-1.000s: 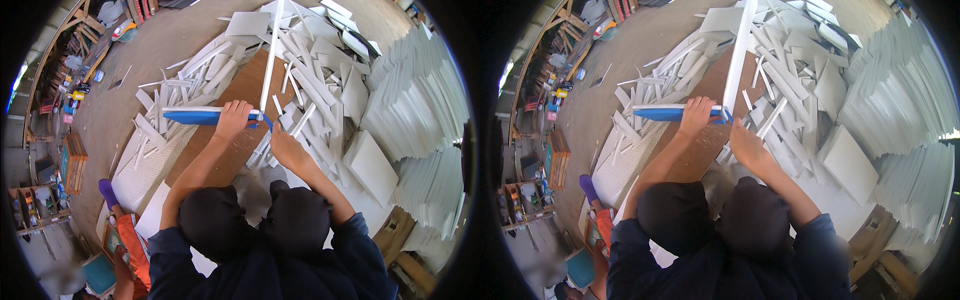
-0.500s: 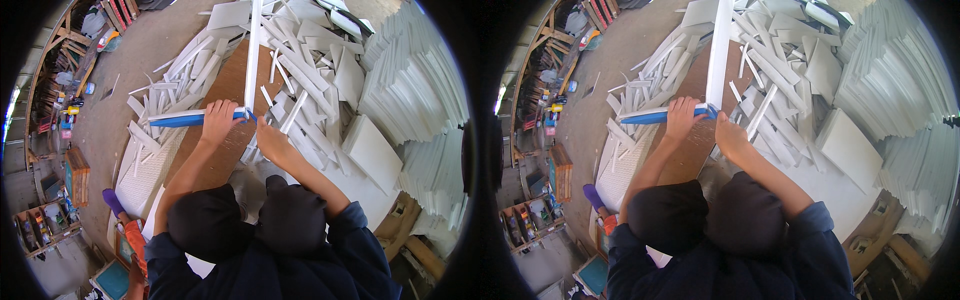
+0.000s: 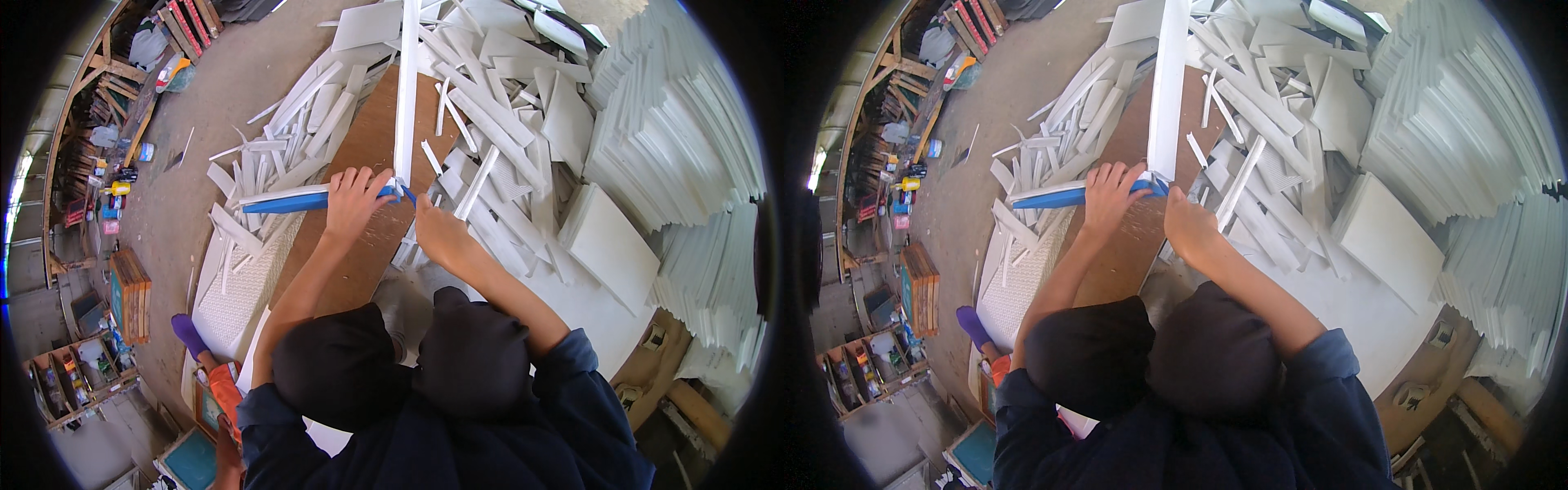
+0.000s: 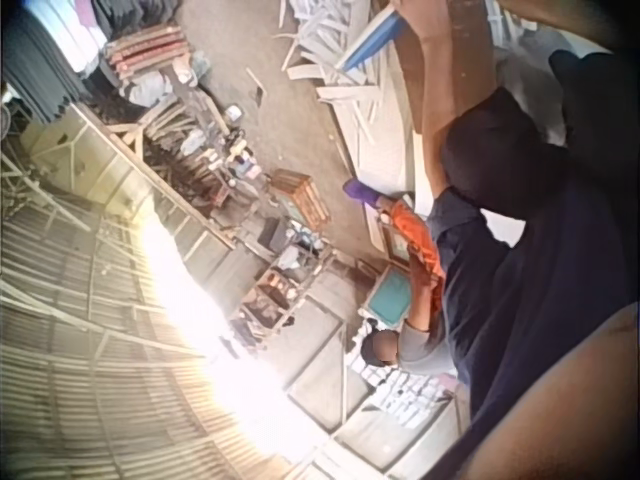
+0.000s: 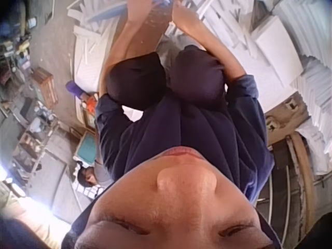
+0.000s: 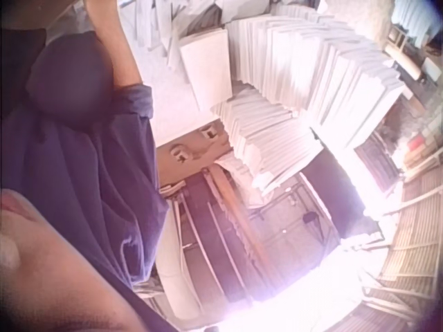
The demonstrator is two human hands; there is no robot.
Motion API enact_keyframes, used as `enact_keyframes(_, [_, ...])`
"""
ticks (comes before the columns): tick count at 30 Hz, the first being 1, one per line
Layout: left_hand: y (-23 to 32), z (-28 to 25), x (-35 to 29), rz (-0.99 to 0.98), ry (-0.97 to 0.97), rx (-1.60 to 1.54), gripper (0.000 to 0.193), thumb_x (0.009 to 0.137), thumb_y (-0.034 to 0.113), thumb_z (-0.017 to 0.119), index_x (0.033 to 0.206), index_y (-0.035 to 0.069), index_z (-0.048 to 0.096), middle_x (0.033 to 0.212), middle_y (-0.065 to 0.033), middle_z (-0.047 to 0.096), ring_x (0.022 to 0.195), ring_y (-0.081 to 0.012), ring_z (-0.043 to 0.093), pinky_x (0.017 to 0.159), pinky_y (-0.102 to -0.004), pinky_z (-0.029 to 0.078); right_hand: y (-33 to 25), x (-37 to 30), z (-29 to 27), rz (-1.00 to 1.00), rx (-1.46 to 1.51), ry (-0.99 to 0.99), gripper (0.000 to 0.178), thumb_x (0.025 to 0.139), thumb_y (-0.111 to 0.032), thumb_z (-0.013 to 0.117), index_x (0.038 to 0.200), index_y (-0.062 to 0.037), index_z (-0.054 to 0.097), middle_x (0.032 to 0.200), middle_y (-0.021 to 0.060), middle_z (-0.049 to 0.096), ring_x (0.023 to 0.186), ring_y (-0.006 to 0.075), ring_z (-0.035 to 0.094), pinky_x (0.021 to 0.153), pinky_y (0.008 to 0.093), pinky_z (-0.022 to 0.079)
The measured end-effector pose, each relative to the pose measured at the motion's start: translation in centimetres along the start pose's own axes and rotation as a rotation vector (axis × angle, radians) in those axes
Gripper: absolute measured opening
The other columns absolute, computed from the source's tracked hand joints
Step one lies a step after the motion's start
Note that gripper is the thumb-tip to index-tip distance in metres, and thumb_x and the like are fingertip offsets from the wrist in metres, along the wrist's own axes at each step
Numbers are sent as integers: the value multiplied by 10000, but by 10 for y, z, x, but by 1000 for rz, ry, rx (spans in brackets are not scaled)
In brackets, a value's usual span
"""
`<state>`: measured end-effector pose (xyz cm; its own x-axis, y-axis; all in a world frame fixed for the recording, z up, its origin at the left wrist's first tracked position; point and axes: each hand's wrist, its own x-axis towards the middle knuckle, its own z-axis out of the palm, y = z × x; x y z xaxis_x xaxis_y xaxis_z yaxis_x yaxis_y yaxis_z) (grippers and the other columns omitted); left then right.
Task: The person sits on the floor and uses a utility knife to cut blue and white foam sheets into smaller rectangular pieces. They repeatedly position the sheets, score the material with the knife, and break off the cut sections, accumulating a pile of trimmed pieces.
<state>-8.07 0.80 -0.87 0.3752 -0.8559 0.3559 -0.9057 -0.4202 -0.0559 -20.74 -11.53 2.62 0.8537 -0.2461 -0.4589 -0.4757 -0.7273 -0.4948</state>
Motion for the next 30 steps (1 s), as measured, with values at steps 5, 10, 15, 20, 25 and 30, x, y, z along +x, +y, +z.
enact_keyframes(5, [1,-3,4,11,-9,1,455,687,420,640,1080,212,544,825,-2,475,801,-174,472,734,-336,349,5,17,13,38,22,-10,206,829,-86,458,994,2,372,839,239,620,799,385,631,678,450,509])
enact_keyframes(10, [-1,-6,4,16,21,0,456,685,405,639,1084,201,554,799,-1,467,787,-176,473,707,-331,343,15,32,29,89,151,-62,202,857,-110,417,1036,-21,390,902,243,615,858,397,613,755,484,472])
enact_keyframes(15, [-3,-4,9,2,32,-8,495,671,388,646,1125,215,546,795,-1,464,786,-174,473,715,-333,348,53,37,76,149,99,-63,199,878,-141,355,1032,-26,408,910,243,618,859,399,609,746,511,461])
enact_keyframes(20, [-4,-2,6,1,6,-54,451,683,406,644,1061,187,534,816,-9,466,804,-178,467,730,-326,350,57,32,67,102,40,10,192,881,-161,381,1002,-12,380,744,261,605,735,442,600,649,541,464])
enact_keyframes(25, [-10,-21,5,-7,23,-77,400,688,365,660,998,136,553,817,-13,499,788,-195,492,721,-343,363,63,8,30,29,78,64,211,875,-181,406,981,1,388,722,271,593,706,454,589,651,540,463])
enact_keyframes(30, [-35,-68,23,-282,166,-243,401,733,338,645,1048,114,537,885,-72,557,860,-262,532,744,-370,385,74,0,6,-149,414,245,229,871,-193,419,913,32,416,773,290,570,763,428,578,663,523,416])
